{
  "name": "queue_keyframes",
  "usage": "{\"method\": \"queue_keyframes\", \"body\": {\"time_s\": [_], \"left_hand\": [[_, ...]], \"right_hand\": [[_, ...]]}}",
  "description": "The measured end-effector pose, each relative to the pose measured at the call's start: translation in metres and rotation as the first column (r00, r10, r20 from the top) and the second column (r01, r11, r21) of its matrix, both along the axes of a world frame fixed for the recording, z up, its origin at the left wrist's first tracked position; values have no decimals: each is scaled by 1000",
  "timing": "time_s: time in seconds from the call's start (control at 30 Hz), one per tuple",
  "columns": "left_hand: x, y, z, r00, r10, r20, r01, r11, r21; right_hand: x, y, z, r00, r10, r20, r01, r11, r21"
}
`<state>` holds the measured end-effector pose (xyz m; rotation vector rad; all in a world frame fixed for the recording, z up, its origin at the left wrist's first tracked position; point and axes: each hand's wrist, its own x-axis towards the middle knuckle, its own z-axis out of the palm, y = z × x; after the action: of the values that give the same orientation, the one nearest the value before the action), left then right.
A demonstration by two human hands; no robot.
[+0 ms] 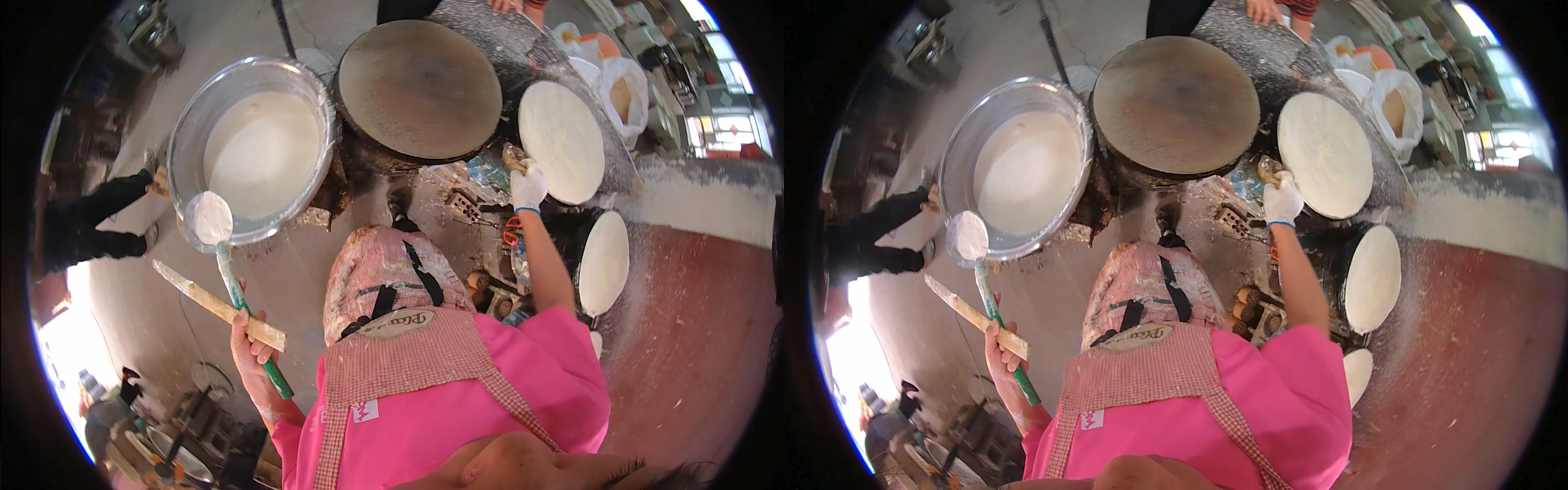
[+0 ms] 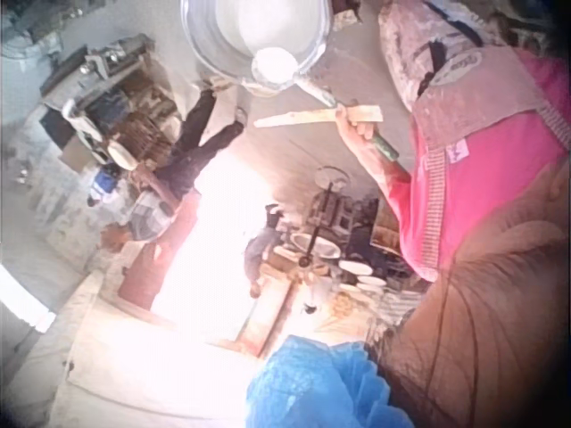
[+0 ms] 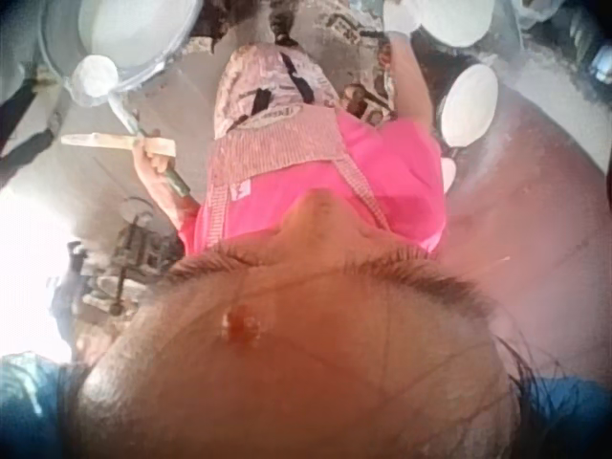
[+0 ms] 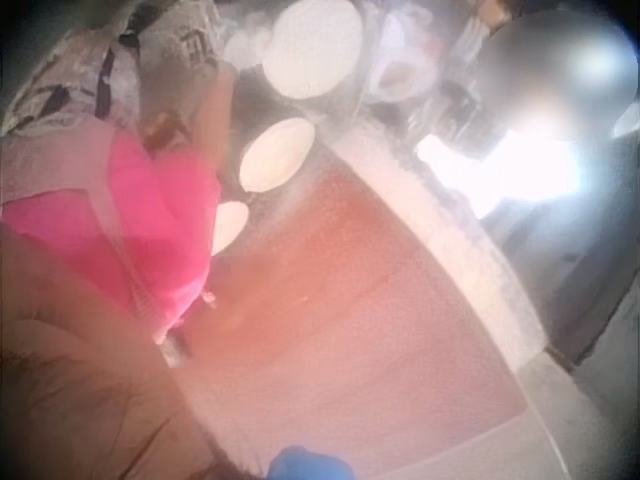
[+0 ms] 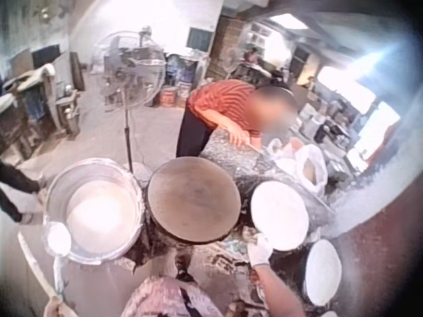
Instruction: The person scoops batter from a large metal bowl and pours it onto several hot griddles. They use a wooden stick to spread the batter into thin, round crepes and flip them as they cook. The finished crepes are stacked on a nearby surface.
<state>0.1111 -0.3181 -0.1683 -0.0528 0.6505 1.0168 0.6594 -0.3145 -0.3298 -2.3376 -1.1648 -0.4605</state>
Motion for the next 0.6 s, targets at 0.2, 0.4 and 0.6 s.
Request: {"method": "queue_keyframes", "body": {"time_s": [0.2,0.4,0.6], "left_hand": [[11,-1,17,993,-116,27,115,991,62],[48,-8,52,994,-110,-15,111,985,129],[64,-4,69,998,-55,15,55,998,-9]], "right_hand": [[-79,9,-11,483,223,-847,531,694,486],[-19,58,25,754,-94,-650,433,816,383],[-62,24,4,807,-59,-588,297,900,318]]}}
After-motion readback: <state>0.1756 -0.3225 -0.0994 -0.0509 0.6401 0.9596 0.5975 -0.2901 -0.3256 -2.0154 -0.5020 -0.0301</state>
